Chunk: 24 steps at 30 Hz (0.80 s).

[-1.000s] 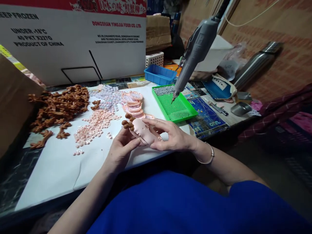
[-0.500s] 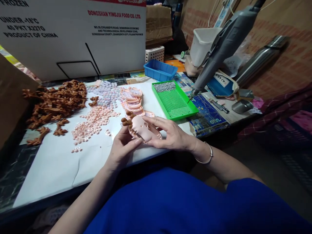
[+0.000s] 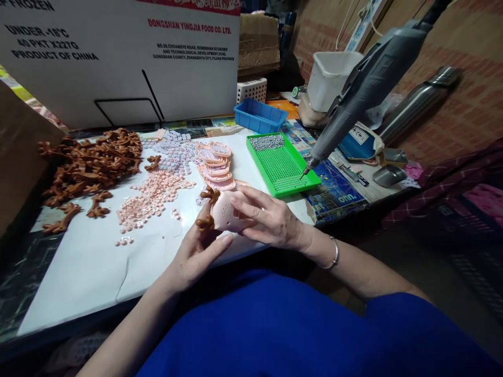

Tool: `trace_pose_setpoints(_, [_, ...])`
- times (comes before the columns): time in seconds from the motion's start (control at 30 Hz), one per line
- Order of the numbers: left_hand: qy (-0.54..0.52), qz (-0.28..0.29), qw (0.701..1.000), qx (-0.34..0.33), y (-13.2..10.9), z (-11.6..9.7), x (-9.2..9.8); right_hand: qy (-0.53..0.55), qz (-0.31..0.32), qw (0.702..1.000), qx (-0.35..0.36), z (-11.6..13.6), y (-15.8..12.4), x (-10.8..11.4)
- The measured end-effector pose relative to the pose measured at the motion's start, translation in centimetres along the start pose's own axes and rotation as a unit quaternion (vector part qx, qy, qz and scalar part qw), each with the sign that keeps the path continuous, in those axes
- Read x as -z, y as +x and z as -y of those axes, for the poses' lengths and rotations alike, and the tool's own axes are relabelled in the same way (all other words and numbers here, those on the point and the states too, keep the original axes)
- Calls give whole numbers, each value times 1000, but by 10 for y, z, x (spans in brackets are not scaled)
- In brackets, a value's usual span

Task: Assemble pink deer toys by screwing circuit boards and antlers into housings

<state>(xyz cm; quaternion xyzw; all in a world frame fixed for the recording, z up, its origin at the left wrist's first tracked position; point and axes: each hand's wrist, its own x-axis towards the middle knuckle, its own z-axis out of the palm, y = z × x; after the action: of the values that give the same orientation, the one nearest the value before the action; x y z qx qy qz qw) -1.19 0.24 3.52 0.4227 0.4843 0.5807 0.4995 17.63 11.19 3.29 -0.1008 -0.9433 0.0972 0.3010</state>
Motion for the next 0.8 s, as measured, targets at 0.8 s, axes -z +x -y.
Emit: trace_pose_setpoints(0.8, [-39,-74,996,16,4,24,-17,471,-79,823,-306,12,21,15])
